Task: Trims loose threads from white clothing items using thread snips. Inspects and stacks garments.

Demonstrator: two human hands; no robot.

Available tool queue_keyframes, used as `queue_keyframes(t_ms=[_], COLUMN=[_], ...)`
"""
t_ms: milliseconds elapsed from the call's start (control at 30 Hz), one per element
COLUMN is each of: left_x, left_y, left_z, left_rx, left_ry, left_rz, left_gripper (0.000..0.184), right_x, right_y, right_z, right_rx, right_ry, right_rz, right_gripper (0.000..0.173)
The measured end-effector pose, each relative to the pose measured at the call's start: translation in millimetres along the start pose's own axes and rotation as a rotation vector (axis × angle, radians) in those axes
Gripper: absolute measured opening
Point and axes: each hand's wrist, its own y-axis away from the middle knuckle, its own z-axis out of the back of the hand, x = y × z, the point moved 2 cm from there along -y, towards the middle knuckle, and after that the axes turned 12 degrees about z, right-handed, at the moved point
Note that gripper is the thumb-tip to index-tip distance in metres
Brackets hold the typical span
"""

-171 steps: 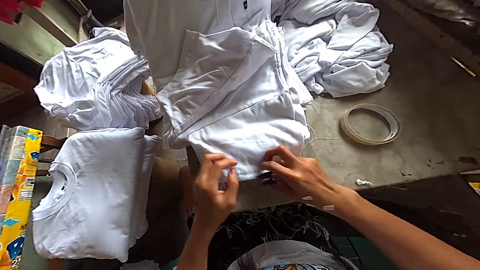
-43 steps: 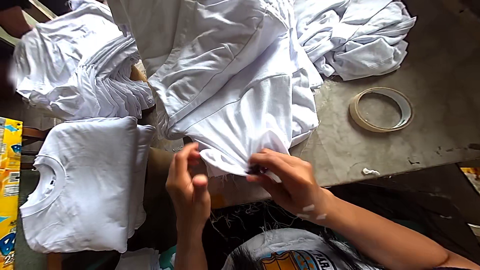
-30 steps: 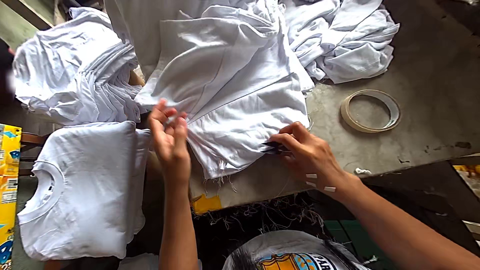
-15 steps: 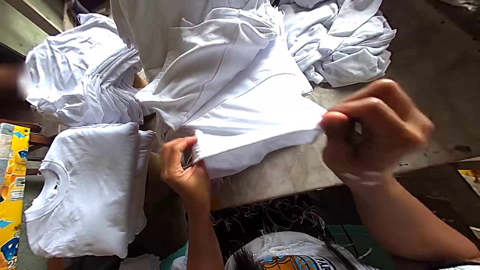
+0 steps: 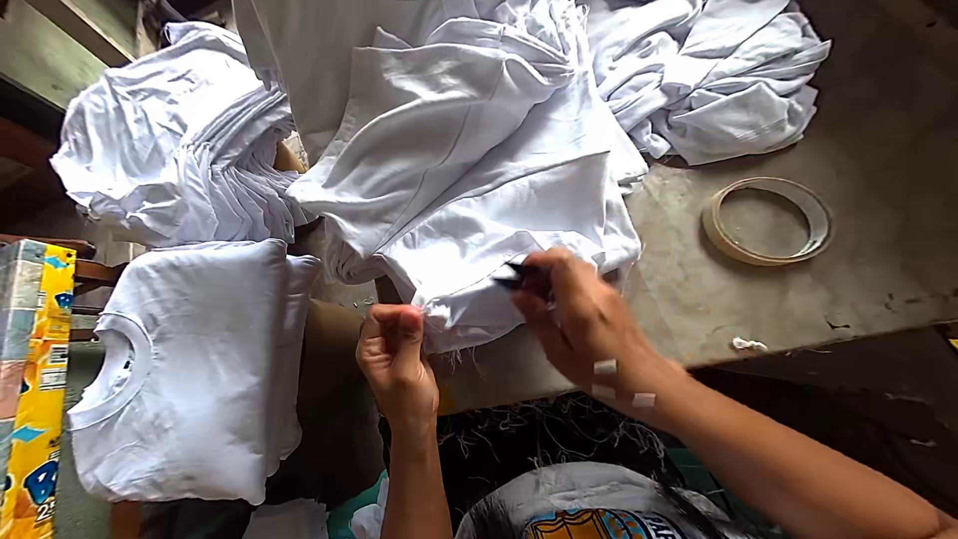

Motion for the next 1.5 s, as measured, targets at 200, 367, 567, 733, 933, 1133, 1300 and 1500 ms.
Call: queue_keyframes(t_ms=[200,367,567,733,933,1133,1300,1500], left_x=[-11.8,-11.3,-1.7,1.1,-5.3,-0.7,4.0,-20.2], left_y=[20.9,26.0,18.8,15.2,30.2,32.3,26.0,53.8], left_z=[7.5,2.3,5.5,5.5,1.3,7.8,0.3,19.7], left_rx=[0.144,0.175,0.051,-0.004,0.129,0.123,-0.017,0.104], left_ry=[-0.149,-0.431,-0.282,-0.187,-0.398,-0.284,-0.448,-0.622], left_rz=[-0.054,-0.227,-0.207,-0.281,-0.344,-0.252,0.011,-0.159], left_gripper=[0.009,0.012,0.033,0.003,0.010,0.037,0.038,0.019], right_x=[25.0,33.5,23.7,30.3,36.6,31.3,19.7,6.9], right_y=[14.1,-4.4,-3.7,17.1,13.5,4.4,-28.6,-20.4], right_z=[-24.4,-29.6,-24.4,-24.2,-29.3,-23.3,-19.5,-1.8], right_rx=[0.028,-0.025,0.002,0.061,0.050,0.014,-0.069,0.038], right_ry=[-0.218,-0.112,-0.063,-0.247,-0.329,-0.286,-0.307,-0.259], right_rz=[0.090,0.173,0.096,0.041,0.020,-0.048,0.057,0.152], right_gripper=[0.023,0.020,0.021,0.023,0.024,0.024,0.026,0.023])
